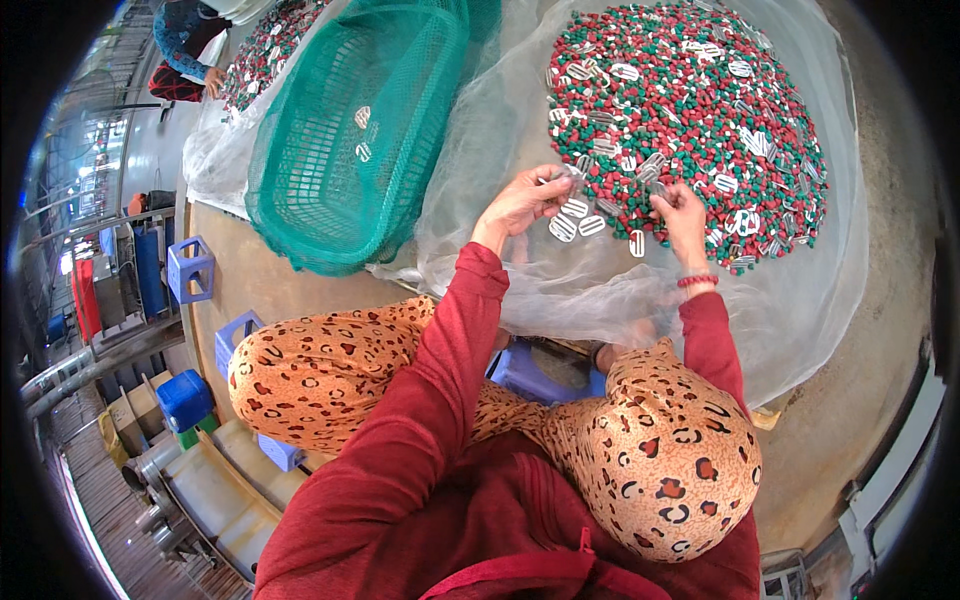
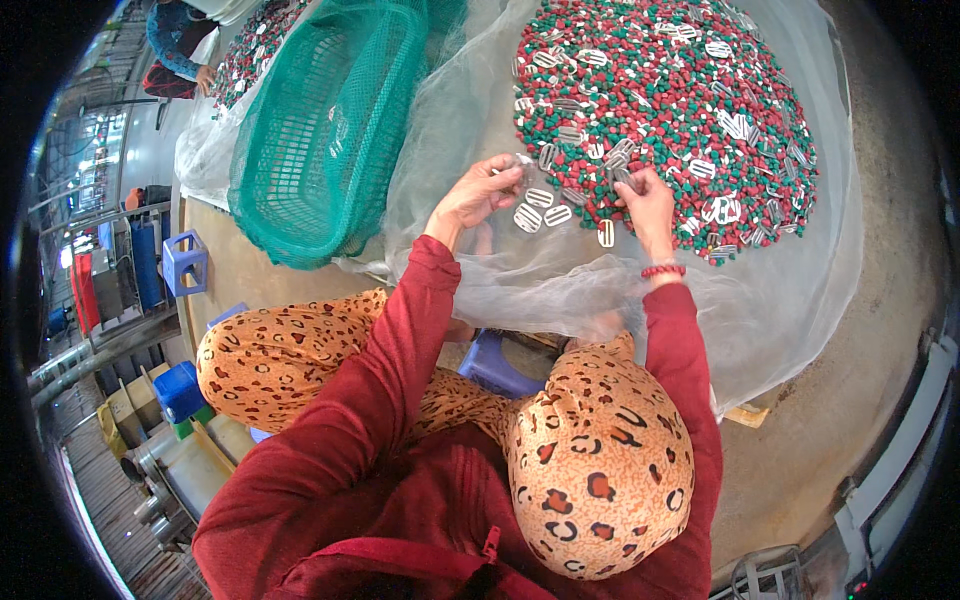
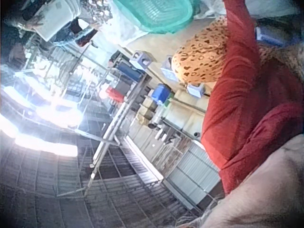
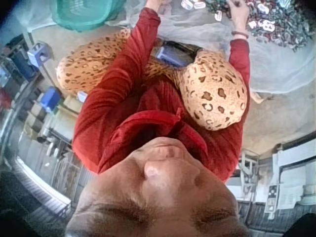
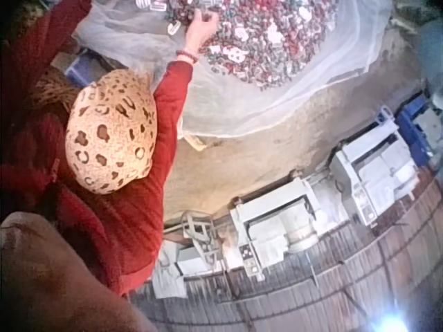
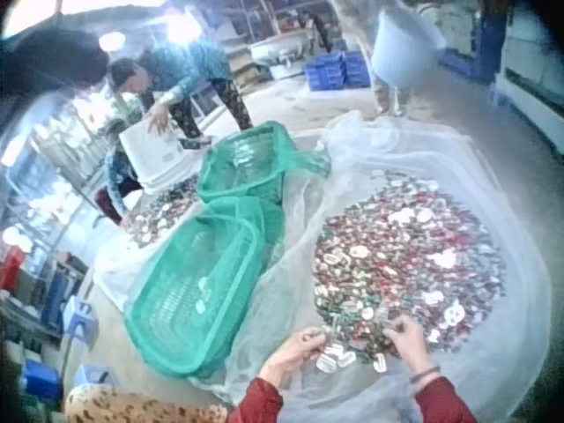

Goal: The person sorts small red and green plastic items and metal components from a large pile on a plastic sheet, placing the metal components into green baskets.

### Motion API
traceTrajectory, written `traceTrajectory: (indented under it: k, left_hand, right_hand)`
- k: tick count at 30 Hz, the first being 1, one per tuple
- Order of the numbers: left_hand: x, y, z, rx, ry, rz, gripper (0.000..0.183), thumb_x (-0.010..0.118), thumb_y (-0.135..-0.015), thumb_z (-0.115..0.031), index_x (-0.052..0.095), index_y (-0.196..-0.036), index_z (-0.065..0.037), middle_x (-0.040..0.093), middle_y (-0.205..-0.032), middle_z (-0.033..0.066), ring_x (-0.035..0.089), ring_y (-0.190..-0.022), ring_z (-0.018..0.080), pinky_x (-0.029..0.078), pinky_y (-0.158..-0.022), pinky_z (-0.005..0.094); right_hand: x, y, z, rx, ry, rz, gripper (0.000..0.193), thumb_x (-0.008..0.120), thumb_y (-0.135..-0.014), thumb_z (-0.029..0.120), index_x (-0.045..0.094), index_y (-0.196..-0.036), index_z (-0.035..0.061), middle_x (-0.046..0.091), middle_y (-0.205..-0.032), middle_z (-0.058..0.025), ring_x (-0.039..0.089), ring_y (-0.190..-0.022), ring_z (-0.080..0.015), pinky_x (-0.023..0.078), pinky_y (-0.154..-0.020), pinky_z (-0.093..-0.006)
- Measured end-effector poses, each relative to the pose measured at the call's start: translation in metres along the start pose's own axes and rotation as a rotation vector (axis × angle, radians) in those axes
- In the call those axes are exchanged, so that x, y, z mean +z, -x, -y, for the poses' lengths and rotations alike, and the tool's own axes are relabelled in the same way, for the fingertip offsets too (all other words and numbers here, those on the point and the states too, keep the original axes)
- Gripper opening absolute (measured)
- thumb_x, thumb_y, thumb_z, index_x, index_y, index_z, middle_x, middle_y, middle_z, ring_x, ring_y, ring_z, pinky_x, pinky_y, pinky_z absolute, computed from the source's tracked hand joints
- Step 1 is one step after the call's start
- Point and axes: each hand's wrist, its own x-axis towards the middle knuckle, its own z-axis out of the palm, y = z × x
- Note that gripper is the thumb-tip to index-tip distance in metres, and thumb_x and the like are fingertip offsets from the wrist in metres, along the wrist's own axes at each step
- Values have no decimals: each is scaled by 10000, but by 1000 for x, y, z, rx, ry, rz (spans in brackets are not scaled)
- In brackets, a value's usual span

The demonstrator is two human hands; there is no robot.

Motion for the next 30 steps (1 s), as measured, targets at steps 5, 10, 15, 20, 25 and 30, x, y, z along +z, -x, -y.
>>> traceTrajectory:
  k: [5, 10, 15, 20, 25, 30]
  left_hand:
    - [12, 12, -10, 199, 414, 324, 353, 652, -834, -327, 543, -1080, -98, 571, -1071, 144, 534, -772, 186, 400, -487, 187]
    - [20, -5, -18, 41, 244, 222, 400, 658, -827, -347, 548, -1103, -80, 602, -1022, 106, 489, -639, 126, 371, -440, 163]
    - [21, -16, 8, 44, -1055, -454, 428, 743, -725, -305, 597, -1047, -63, 627, -845, 121, 616, -640, 289, 511, -616, 365]
    - [19, -6, 52, 89, -1407, -467, 447, 745, -679, -235, 588, -1066, -76, 570, -975, 181, 585, -938, 368, 482, -788, 449]
    - [19, -10, 46, 89, -1500, -433, 442, 769, -654, -243, 603, -1024, -67, 583, -937, 155, 608, -883, 322, 499, -735, 427]
    - [19, 6, 5, -301, -572, -202, 335, 748, -730, -235, 605, -973, -54, 654, -978, 57, 609, -868, 127, 497, -647, 248]
  right_hand:
    - [9, 55, 23, 218, -575, 78, 336, 662, -762, 13, 490, -1049, 38, 593, -842, -64, 602, -727, -142, 493, -566, -261]
    - [15, 69, -2, 54, 743, 67, 479, 754, -690, 203, 492, -1029, -9, 600, -898, -154, 617, -817, -285, 508, -672, -372]
    - [36, 65, -10, 3, 1050, 66, 455, 728, -709, 216, 502, -1009, -40, 604, -934, -226, 599, -871, -405, 489, -725, -479]
    - [26, 61, -10, 40, 842, 122, 161, 621, -728, 158, 565, -809, 31, 635, -740, -145, 641, -774, -293, 487, -661, -424]
    - [22, 50, -11, 96, 189, 233, 147, 549, -718, 50, 511, -860, 37, 550, -674, -79, 572, -681, -200, 441, -634, -311]
    - [46, 27, 0, -142, 572, 266, 322, 540, -748, 45, 489, -1066, 58, 562, -962, -148, 578, -922, -293, 466, -763, -380]
